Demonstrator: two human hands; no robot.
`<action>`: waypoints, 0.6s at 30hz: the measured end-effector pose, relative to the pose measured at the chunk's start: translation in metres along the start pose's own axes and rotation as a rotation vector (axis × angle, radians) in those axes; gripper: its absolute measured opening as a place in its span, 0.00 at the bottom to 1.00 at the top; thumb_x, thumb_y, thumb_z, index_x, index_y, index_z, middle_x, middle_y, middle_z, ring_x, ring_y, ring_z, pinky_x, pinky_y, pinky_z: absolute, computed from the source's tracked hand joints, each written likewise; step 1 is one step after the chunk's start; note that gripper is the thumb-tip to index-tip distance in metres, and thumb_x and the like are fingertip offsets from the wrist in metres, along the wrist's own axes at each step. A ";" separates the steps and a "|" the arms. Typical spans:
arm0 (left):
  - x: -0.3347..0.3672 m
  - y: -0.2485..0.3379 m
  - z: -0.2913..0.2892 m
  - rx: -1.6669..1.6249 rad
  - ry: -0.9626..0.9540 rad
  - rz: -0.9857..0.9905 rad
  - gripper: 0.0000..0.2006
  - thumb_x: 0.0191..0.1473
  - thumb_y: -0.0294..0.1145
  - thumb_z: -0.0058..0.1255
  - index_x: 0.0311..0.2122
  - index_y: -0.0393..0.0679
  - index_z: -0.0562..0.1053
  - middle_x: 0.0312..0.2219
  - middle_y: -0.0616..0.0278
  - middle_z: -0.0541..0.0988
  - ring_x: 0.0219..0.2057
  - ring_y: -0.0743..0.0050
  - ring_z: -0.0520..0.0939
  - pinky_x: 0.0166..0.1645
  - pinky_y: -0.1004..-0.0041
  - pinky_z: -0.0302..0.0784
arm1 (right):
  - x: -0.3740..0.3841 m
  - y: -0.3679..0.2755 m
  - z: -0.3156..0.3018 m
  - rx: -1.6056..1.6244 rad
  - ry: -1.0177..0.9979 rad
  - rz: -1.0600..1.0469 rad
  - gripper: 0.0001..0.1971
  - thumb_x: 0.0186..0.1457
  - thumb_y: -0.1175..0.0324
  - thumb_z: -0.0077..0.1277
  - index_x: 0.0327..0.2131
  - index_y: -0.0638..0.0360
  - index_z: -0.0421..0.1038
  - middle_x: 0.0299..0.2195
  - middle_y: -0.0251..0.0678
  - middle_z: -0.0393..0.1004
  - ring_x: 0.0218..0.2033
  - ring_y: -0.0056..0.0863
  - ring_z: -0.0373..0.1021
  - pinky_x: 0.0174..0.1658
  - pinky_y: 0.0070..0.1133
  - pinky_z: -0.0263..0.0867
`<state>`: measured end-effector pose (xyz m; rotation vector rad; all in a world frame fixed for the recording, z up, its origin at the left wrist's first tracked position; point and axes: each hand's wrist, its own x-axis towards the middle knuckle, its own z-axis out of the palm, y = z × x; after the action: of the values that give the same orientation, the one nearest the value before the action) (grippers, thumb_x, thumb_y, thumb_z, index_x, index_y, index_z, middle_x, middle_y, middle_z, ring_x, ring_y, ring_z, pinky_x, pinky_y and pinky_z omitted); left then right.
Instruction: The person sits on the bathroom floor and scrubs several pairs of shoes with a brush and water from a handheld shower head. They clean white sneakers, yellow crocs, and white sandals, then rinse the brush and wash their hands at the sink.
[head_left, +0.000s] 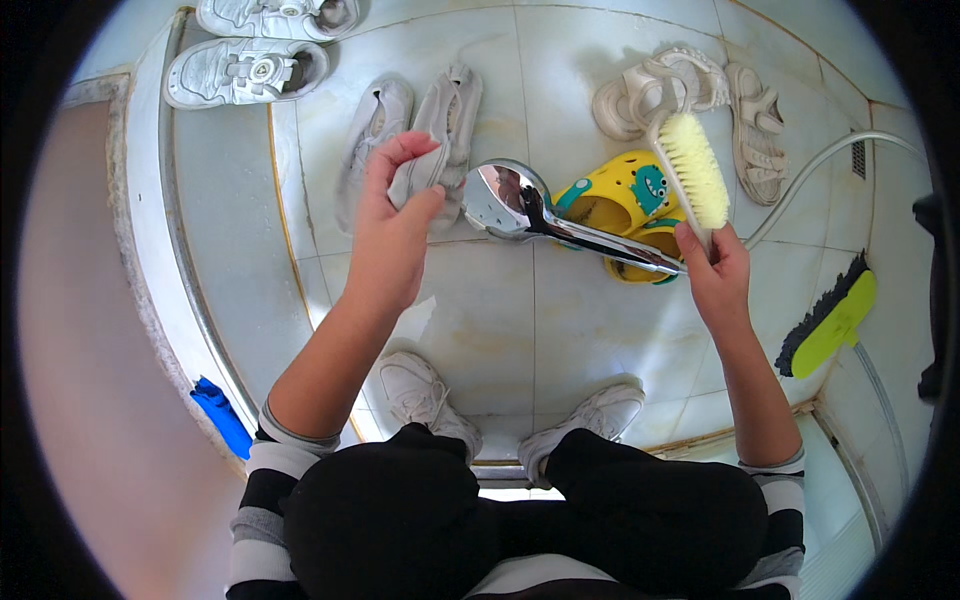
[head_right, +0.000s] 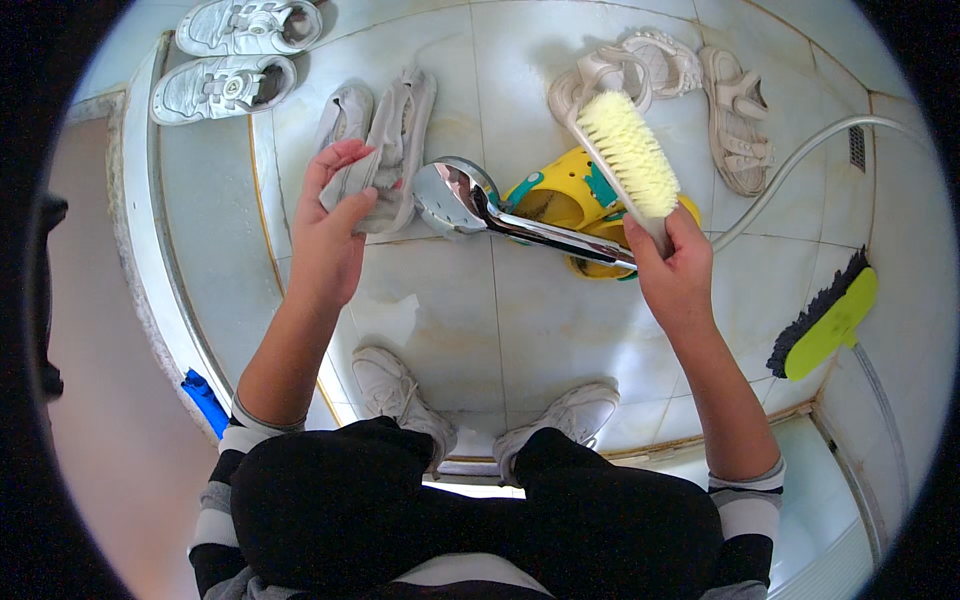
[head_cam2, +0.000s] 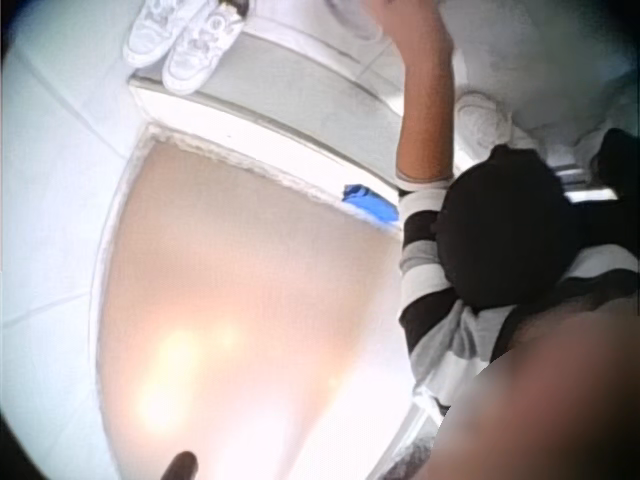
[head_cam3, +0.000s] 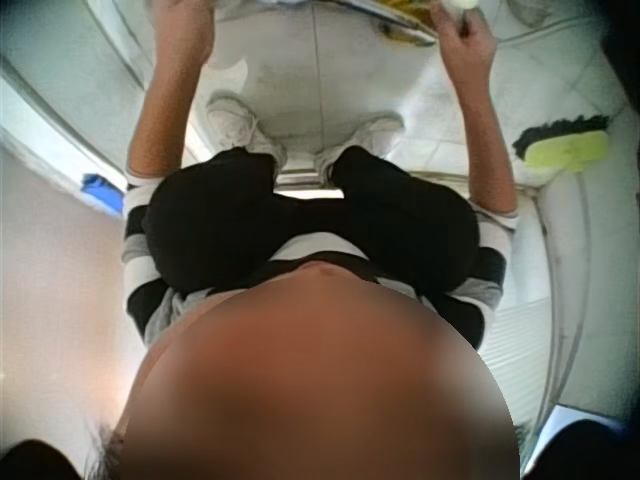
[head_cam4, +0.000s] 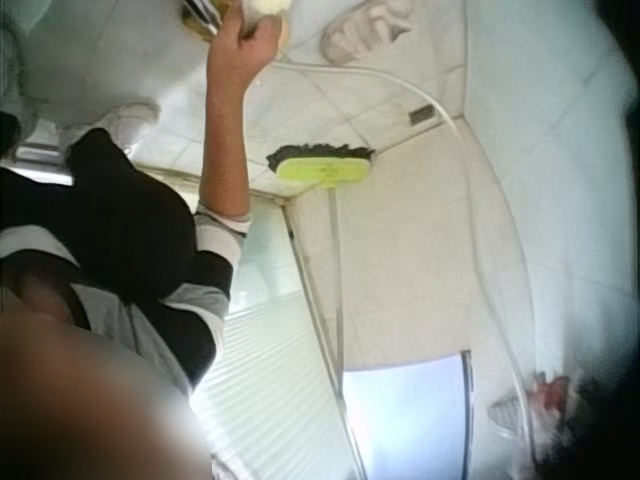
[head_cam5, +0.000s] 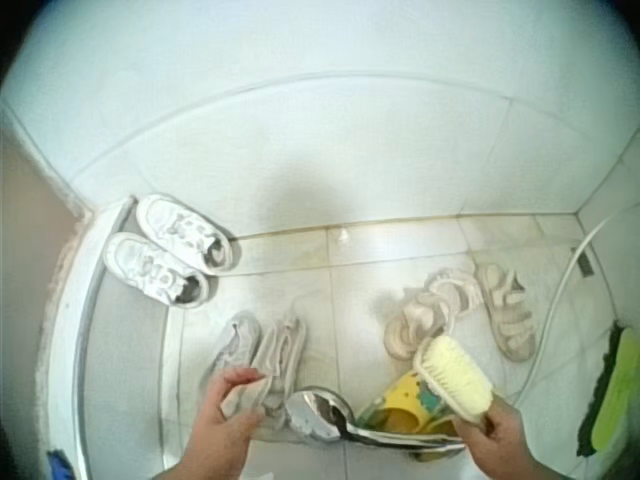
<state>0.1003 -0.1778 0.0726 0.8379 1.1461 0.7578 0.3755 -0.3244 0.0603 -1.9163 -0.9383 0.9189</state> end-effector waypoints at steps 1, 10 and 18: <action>0.004 0.002 0.001 -0.005 -0.005 -0.023 0.15 0.56 0.24 0.48 0.49 0.42 0.66 0.43 0.58 0.73 0.40 0.71 0.78 0.45 0.70 0.74 | 0.000 -0.001 0.002 0.067 -0.017 0.074 0.08 0.56 0.69 0.55 0.36 0.64 0.73 0.25 0.25 0.71 0.25 0.10 0.62 0.28 0.11 0.58; 0.004 -0.004 0.021 -0.062 -0.152 -0.170 0.17 0.55 0.30 0.53 0.50 0.41 0.67 0.39 0.53 0.79 0.40 0.67 0.80 0.45 0.70 0.74 | 0.002 -0.011 0.032 0.128 -0.201 0.149 0.08 0.54 0.70 0.57 0.35 0.63 0.73 0.24 0.25 0.72 0.24 0.10 0.64 0.26 0.14 0.59; 0.012 -0.006 -0.003 0.087 0.031 -0.018 0.17 0.52 0.30 0.56 0.49 0.43 0.70 0.33 0.66 0.77 0.36 0.81 0.76 0.42 0.80 0.68 | 0.008 0.002 0.012 -0.014 0.007 0.031 0.08 0.54 0.70 0.56 0.34 0.66 0.72 0.23 0.29 0.71 0.23 0.12 0.62 0.26 0.16 0.60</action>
<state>0.1009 -0.1704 0.0613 0.8898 1.2204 0.7121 0.3696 -0.3145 0.0514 -1.9497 -0.9158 0.9251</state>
